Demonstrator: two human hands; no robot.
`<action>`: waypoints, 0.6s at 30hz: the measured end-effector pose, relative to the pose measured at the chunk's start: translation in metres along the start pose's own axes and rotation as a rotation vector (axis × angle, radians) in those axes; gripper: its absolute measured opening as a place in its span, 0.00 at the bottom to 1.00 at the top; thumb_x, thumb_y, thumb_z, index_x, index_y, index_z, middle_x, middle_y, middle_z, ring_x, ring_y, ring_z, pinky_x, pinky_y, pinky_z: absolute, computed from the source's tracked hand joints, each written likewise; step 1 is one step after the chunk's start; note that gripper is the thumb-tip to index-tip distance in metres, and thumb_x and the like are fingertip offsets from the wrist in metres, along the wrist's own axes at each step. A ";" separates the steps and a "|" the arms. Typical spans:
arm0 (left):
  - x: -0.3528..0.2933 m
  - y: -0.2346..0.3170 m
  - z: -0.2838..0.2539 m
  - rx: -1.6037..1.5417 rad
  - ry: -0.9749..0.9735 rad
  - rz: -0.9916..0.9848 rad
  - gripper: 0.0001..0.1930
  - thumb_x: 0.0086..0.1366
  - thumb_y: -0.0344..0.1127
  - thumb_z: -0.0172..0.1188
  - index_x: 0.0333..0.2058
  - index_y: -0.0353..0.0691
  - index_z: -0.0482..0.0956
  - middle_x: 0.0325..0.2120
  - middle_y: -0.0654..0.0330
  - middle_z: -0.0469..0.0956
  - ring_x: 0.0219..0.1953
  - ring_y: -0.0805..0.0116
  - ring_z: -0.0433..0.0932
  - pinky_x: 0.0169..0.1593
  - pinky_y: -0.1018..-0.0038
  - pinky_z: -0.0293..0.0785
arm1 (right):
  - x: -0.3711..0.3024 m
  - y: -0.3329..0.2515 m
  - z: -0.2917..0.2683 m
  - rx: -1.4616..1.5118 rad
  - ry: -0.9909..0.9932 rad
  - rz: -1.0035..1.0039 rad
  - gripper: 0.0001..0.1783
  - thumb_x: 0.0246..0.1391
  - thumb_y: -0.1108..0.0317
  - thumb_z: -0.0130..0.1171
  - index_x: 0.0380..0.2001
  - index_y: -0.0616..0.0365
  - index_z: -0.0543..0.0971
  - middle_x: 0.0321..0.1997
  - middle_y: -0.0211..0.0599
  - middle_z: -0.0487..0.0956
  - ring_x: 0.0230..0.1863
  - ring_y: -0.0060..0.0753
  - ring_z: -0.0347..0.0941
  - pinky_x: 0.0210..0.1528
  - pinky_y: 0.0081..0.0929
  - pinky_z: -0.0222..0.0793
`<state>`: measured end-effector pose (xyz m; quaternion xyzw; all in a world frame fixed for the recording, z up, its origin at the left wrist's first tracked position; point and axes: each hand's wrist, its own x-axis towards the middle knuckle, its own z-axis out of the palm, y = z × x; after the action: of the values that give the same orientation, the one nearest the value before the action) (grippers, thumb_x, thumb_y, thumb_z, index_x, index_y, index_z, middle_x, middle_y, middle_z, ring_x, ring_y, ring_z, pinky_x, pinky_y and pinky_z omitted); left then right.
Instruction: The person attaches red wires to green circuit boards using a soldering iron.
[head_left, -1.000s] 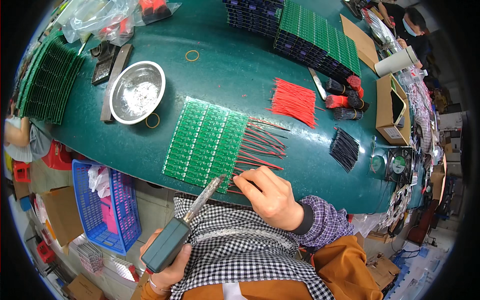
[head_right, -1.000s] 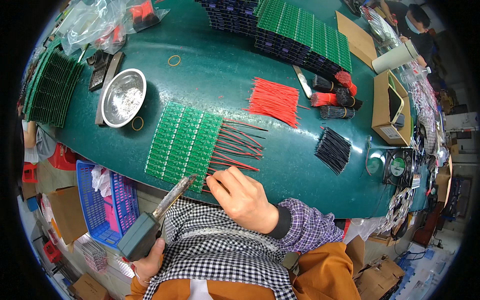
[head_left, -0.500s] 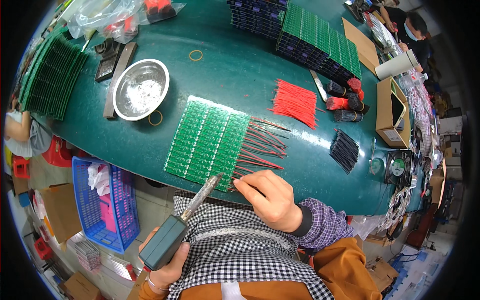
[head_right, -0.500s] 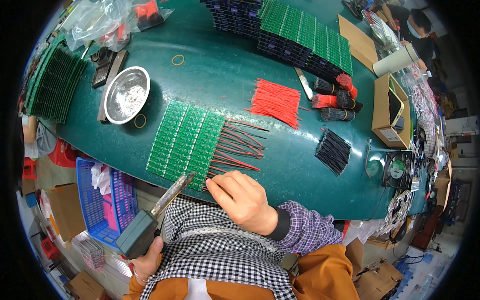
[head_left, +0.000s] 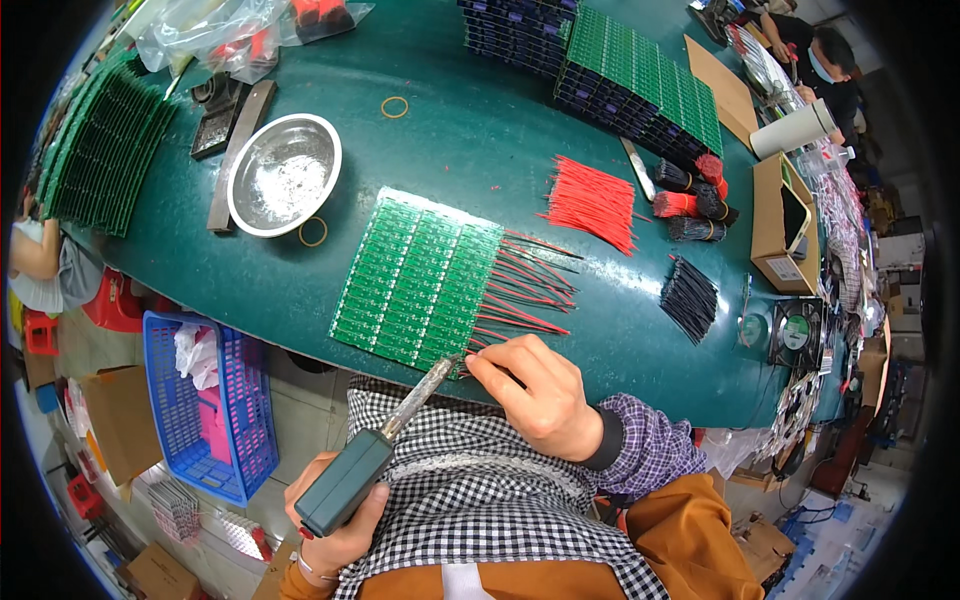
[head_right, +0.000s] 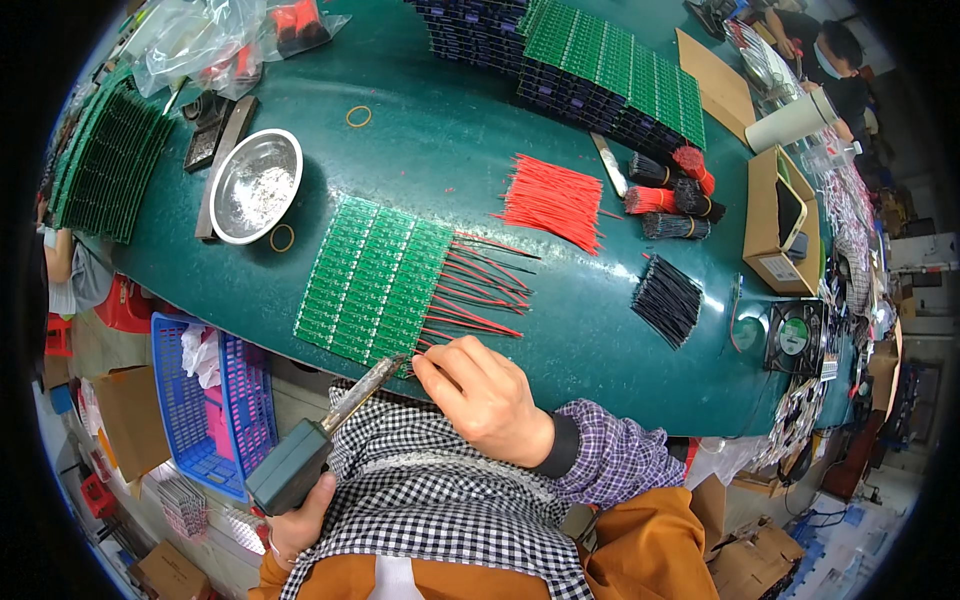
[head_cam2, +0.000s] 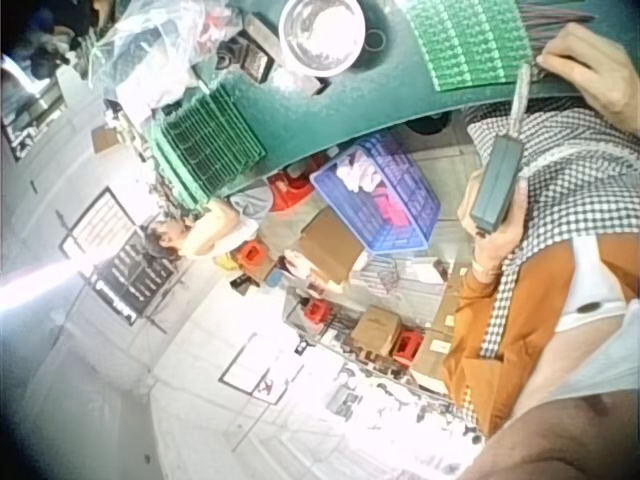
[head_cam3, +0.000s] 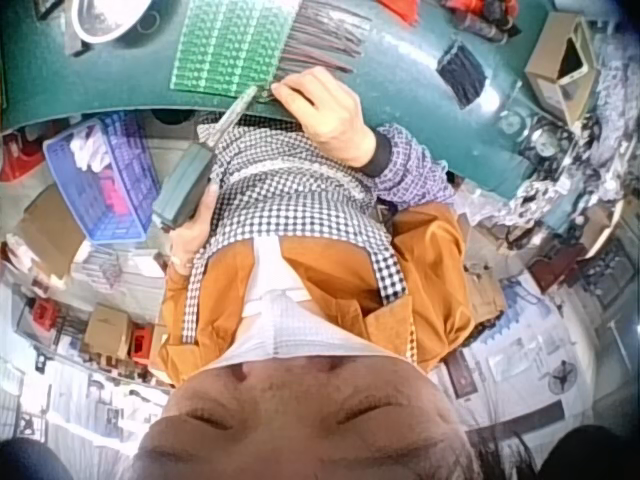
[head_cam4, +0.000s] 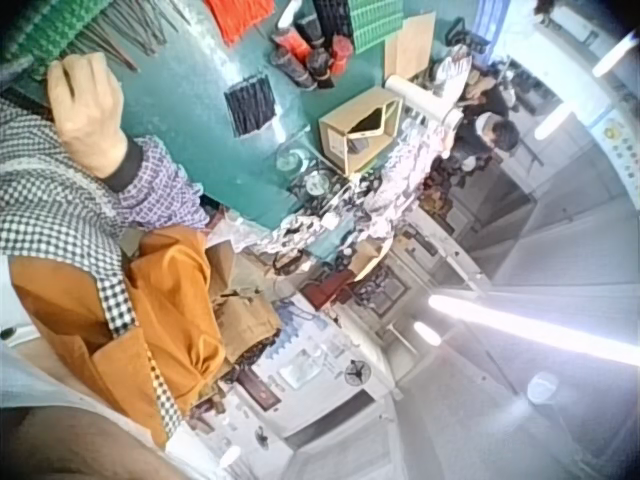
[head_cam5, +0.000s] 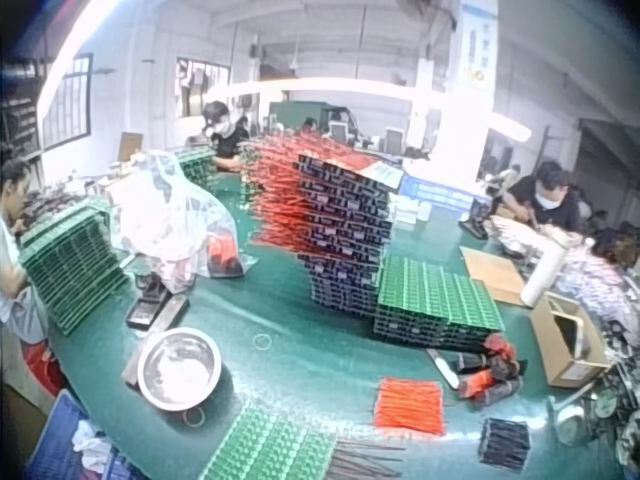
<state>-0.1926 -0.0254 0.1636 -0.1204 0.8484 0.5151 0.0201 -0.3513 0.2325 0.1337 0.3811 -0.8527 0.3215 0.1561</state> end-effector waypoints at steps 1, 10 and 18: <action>0.001 0.001 0.000 0.000 0.000 -0.001 0.14 0.55 0.30 0.76 0.39 0.31 0.87 0.34 0.51 0.84 0.33 0.56 0.85 0.37 0.65 0.80 | 0.000 0.000 0.000 0.000 -0.002 0.003 0.19 0.40 0.77 0.66 0.40 0.68 0.86 0.38 0.39 0.83 0.36 0.38 0.81 0.34 0.30 0.79; 0.003 0.004 0.000 0.048 -0.023 -0.004 0.13 0.55 0.30 0.75 0.38 0.31 0.87 0.34 0.52 0.84 0.32 0.56 0.85 0.36 0.66 0.80 | -0.001 0.000 0.001 -0.006 -0.012 0.007 0.18 0.40 0.77 0.67 0.40 0.67 0.86 0.38 0.39 0.82 0.36 0.38 0.80 0.34 0.30 0.79; -0.011 -0.013 -0.004 0.021 0.004 -0.030 0.14 0.54 0.29 0.74 0.39 0.31 0.87 0.30 0.54 0.82 0.28 0.57 0.81 0.32 0.65 0.75 | 0.000 -0.001 -0.001 -0.004 -0.014 0.014 0.18 0.40 0.77 0.67 0.40 0.67 0.86 0.38 0.38 0.83 0.37 0.37 0.81 0.34 0.30 0.79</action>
<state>-0.1789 -0.0329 0.1560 -0.1341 0.8517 0.5058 0.0275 -0.3509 0.2326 0.1348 0.3769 -0.8571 0.3183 0.1486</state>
